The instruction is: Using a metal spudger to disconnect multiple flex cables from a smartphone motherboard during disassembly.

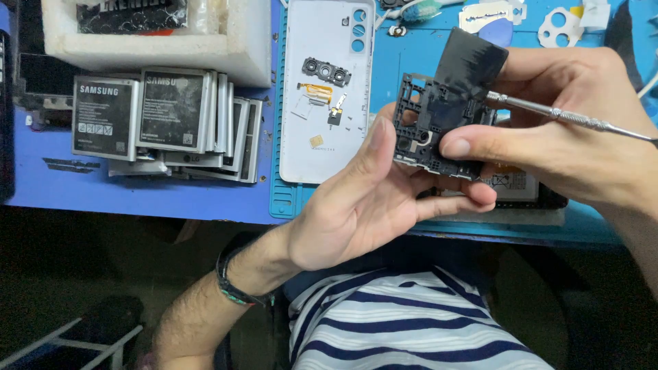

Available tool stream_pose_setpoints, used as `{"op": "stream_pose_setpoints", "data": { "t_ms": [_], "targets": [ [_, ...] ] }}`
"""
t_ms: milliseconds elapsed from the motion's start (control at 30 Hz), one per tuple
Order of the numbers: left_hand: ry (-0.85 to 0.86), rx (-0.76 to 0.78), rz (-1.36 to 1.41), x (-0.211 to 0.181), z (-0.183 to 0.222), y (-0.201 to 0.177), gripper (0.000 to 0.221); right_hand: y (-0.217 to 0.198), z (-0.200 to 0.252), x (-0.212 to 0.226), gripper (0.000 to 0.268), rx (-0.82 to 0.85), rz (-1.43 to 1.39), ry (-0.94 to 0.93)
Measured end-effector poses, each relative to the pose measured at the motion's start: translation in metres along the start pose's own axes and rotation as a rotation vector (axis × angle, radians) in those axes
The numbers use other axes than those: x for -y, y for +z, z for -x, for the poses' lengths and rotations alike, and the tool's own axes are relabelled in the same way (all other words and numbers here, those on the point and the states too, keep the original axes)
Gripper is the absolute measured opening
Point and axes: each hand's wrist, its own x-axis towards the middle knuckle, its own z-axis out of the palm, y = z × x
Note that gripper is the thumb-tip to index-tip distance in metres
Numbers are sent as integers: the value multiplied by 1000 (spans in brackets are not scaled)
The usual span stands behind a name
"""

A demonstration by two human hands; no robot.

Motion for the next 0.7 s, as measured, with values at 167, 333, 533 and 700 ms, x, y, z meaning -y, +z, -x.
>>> {"op": "stream_pose_setpoints", "data": {
  "t_ms": [167, 333, 533, 700],
  "targets": [
    [-82, -23, -81, -5, 1, 15, 60, 2, 1, 0, 30, -76, -13, -30],
    [-77, -21, -77, -3, 2, 13, 58, 4, 3, 1, 25, -102, -3, -43],
    [7, -4, -184, -20, 15, 13, 61, 0, 9, 0, 15, -183, -16, -128],
    [347, -197, -1221, -68, 30, 33, 85, -30, 22, -48, 45, -161, 15, -126]
  ]
}}
